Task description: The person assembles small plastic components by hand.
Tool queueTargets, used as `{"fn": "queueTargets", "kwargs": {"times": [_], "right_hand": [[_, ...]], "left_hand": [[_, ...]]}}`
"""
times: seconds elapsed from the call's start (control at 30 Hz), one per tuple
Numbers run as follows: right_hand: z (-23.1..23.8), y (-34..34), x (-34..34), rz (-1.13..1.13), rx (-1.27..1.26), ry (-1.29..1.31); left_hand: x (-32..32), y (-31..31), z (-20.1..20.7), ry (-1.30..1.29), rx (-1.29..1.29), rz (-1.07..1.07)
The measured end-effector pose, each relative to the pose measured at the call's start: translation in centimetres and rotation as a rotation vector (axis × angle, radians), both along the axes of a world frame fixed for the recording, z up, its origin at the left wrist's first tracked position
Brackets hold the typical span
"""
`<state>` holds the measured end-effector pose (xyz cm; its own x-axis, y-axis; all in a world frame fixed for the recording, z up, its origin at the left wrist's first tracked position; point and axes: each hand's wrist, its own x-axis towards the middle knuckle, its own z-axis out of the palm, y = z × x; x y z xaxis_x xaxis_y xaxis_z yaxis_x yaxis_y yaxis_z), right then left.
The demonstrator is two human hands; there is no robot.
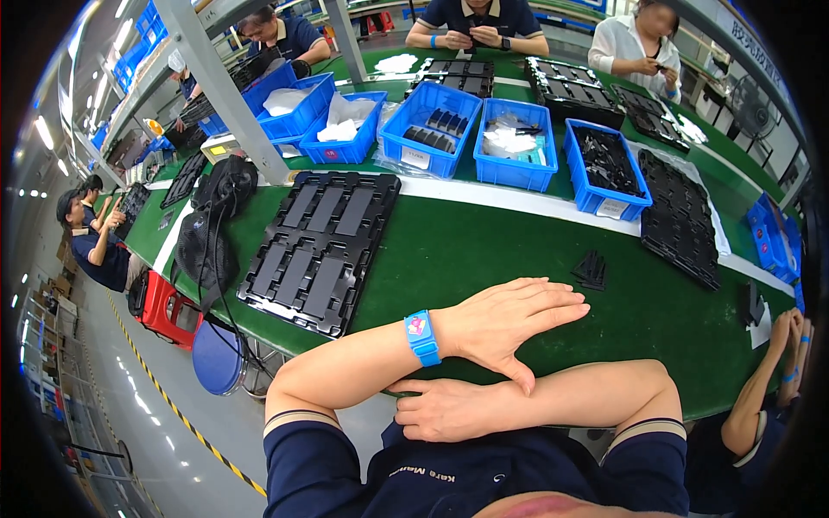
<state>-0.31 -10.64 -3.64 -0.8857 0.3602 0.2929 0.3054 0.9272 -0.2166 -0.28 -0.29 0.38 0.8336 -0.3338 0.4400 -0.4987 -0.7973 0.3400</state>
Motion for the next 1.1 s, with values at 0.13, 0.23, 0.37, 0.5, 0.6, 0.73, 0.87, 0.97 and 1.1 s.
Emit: {"fn": "queueTargets", "kwargs": {"times": [0.13,0.23,0.37,0.5,0.6,0.73,0.87,0.97,1.1], "right_hand": [[-0.07,-0.03,0.01,0.001,-0.003,0.005],[0.14,0.00,0.02,0.001,0.000,-0.003],[0.11,0.01,-0.01,0.005,-0.005,0.003],[0.05,-0.01,-0.03,-0.001,0.001,-0.006],[-0.02,-0.01,-0.12,0.000,0.004,-0.008],[0.10,0.03,-0.10,0.003,0.010,-0.030],[0.23,0.02,-0.09,0.005,0.011,-0.035],[0.20,0.02,-0.12,0.002,0.000,-0.027],[-0.06,-0.03,-0.12,-0.002,-0.014,0.005]], "left_hand": [[-0.01,0.00,-0.09,0.009,0.004,0.004],[-0.01,0.02,0.05,-0.001,0.004,-0.004],[-0.01,0.00,0.01,0.000,0.012,0.000],[-0.07,-0.04,0.03,0.014,0.022,0.012],[-0.11,-0.09,0.15,0.027,0.045,0.033],[-0.11,-0.28,0.36,0.011,0.022,0.041],[-0.06,-0.36,0.21,-0.003,0.026,0.052],[-0.09,-0.34,0.41,0.007,0.030,0.047],[-0.03,-0.01,0.57,0.010,0.026,0.038]]}}
